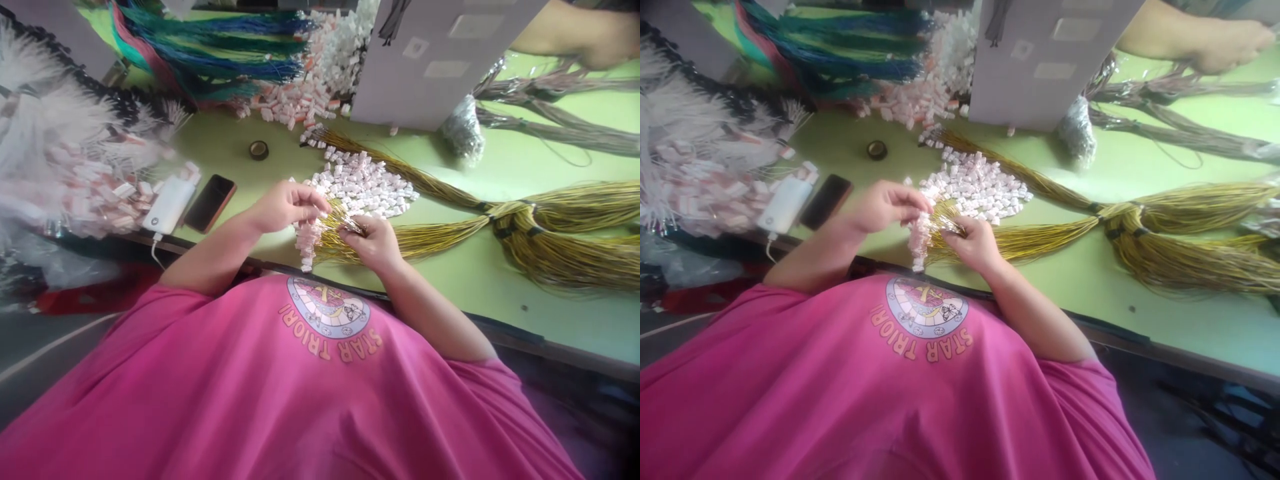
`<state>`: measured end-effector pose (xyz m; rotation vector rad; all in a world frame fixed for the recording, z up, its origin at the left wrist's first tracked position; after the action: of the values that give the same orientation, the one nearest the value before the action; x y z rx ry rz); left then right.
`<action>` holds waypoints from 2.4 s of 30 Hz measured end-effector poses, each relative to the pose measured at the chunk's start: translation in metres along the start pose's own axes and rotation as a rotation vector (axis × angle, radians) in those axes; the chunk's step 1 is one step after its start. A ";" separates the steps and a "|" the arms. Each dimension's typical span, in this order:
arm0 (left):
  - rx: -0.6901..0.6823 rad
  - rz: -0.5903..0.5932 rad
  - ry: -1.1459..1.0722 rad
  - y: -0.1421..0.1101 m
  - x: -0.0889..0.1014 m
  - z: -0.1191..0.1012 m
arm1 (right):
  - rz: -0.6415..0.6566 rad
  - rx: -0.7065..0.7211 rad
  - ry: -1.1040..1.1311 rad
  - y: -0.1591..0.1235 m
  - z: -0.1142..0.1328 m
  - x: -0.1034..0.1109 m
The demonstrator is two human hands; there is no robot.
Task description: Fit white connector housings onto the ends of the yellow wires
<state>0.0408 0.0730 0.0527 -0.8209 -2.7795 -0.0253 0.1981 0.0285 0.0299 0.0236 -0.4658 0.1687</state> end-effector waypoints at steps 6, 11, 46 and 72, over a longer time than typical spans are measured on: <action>-0.036 -0.061 -0.329 0.000 -0.017 0.021 | -0.044 0.035 -0.042 -0.001 0.007 0.004; 0.009 -0.107 -0.329 -0.001 -0.019 0.031 | -0.032 0.030 -0.071 0.001 0.007 0.001; 0.005 -0.294 0.771 0.033 0.072 0.050 | -0.006 0.063 0.113 0.010 -0.006 0.003; -0.026 -0.115 -0.164 0.003 -0.021 0.016 | 0.002 -0.038 0.116 0.006 -0.007 0.001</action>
<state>0.0563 0.0658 0.0315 -0.6969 -2.9838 -0.0157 0.2015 0.0354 0.0239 -0.0236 -0.3531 0.1623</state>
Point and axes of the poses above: each hand's wrist, its own y-axis towards the middle knuckle, its own x-axis out of the back of the hand, z = x × y, the point moved 7 cm from there along y, towards the middle knuckle, and after that the axes turned 4 degrees about -x, right-handed, at the moved point
